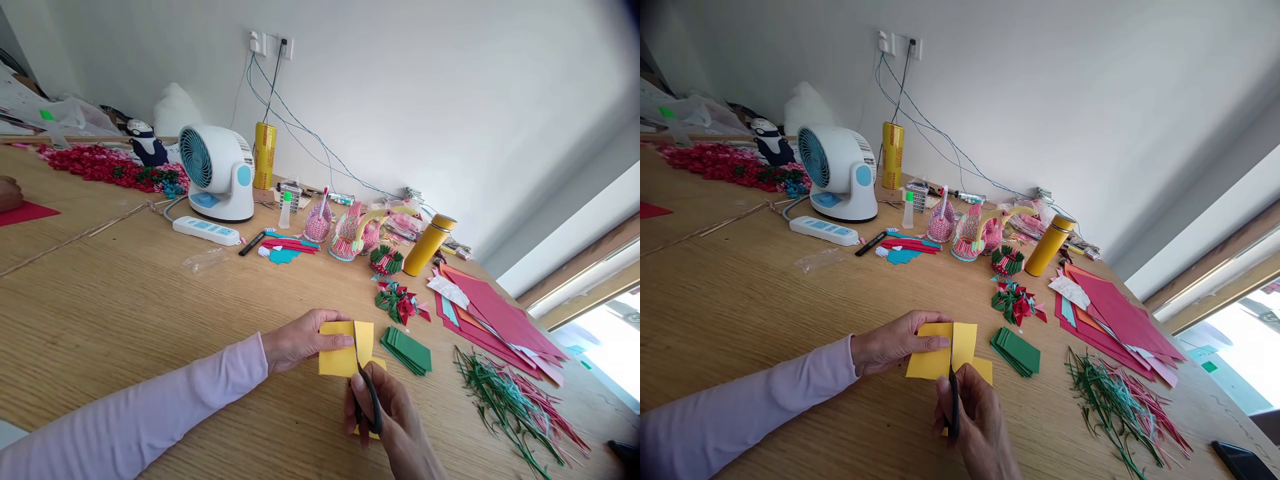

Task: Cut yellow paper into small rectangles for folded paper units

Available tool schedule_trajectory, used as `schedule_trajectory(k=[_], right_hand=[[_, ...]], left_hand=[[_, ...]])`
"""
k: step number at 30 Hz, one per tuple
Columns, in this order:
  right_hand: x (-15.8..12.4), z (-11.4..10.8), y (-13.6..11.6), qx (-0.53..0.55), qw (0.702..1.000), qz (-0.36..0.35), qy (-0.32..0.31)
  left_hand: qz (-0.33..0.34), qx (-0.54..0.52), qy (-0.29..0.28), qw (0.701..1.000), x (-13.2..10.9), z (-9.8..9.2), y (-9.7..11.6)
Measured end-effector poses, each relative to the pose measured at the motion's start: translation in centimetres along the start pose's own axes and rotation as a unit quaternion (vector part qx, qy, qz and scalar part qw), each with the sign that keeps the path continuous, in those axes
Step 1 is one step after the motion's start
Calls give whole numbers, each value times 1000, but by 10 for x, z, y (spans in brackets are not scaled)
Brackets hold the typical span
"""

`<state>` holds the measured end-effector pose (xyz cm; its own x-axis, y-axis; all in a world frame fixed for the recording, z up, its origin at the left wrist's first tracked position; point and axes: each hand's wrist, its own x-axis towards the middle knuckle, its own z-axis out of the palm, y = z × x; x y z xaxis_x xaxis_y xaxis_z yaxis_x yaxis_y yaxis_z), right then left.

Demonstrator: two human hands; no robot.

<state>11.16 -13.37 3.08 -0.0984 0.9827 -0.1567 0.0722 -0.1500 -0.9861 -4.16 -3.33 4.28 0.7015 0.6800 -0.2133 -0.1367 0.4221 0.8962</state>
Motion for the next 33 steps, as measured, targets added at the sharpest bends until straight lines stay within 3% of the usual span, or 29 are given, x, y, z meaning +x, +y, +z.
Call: schedule_trajectory(k=[12, 18, 21, 28, 33], right_hand=[[5, 3, 6, 75, 997, -18, 13], [4, 4, 2, 88, 994, -55, 43], [3, 5, 3, 94, 993, -62, 39], [1, 12, 0, 142, 987, -81, 1], [-3, 14, -2, 156, 984, -81, 2]], left_hand=[[-5, -46, 7, 999, 1, -3, -1], [-12, -110, -37, 993, 2, -3, -6], [18, -136, -39, 990, 3, -3, -10], [12, -229, -157, 961, 1, -3, -16], [24, -197, -141, 970, 3, -2, -16]])
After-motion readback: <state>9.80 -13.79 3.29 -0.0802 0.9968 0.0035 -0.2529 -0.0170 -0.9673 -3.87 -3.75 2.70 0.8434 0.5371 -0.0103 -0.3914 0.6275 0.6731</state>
